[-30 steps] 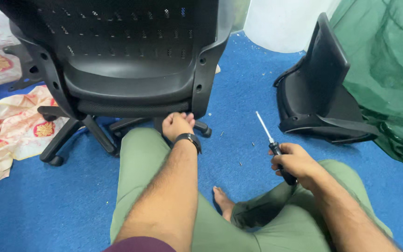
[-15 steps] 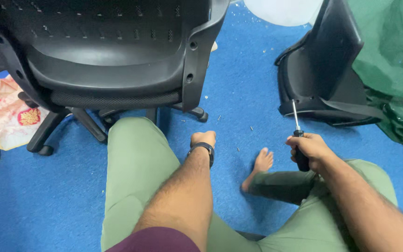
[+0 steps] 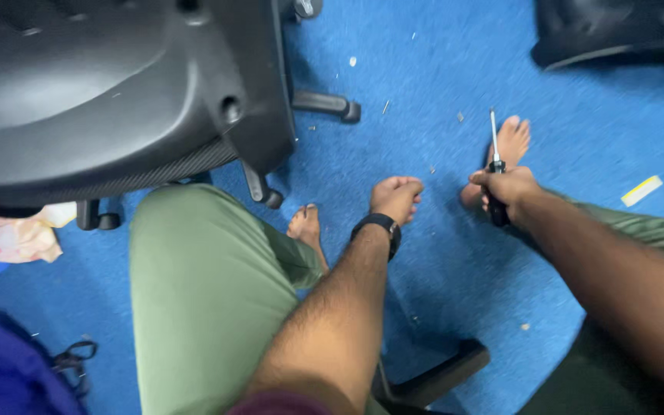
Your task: The person uses a screwdriver to tighten screws on the underside of a black office chair, securing the armrests to the seat. The chair is positioned upside down on a blue floor while the person works.
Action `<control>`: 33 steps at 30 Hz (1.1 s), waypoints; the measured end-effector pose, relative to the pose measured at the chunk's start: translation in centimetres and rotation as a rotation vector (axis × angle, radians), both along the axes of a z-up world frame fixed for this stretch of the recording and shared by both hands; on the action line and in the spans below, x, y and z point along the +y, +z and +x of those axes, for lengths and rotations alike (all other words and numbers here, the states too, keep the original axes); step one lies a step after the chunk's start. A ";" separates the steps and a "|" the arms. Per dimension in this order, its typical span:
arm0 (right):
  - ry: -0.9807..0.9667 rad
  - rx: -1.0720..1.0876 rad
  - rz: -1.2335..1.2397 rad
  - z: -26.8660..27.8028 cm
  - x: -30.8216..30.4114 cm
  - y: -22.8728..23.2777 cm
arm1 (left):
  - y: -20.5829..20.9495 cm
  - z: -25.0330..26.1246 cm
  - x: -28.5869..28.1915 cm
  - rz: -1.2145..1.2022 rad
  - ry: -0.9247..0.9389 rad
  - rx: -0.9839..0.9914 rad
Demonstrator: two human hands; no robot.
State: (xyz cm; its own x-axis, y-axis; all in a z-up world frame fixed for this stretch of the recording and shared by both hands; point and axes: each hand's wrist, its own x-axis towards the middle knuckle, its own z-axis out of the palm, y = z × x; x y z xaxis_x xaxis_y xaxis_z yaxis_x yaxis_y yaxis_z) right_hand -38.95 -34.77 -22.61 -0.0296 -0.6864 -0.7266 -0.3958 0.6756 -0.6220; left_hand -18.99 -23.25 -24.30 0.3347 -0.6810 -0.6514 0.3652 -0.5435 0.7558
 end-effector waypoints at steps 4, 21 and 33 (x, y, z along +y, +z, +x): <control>0.069 -0.140 0.062 0.0 -2.0 -9.2 | -2.2 0.4 -0.1 0.034 -0.013 0.087; 0.269 0.209 0.014 4.3 -7.7 -26.3 | -9.5 1.9 2.1 0.184 0.036 0.052; 0.230 -0.103 0.099 8.3 -7.6 -24.6 | -8.4 2.6 3.0 0.157 0.013 0.024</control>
State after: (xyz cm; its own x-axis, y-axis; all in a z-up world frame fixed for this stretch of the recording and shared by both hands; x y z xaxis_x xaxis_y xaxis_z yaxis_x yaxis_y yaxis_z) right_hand -30.66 -42.38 -47.25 0.1967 -0.5919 -0.7816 -0.4836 0.6349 -0.6025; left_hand -16.41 -20.27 -32.73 0.3261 -0.5661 -0.7571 0.3900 -0.6490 0.6532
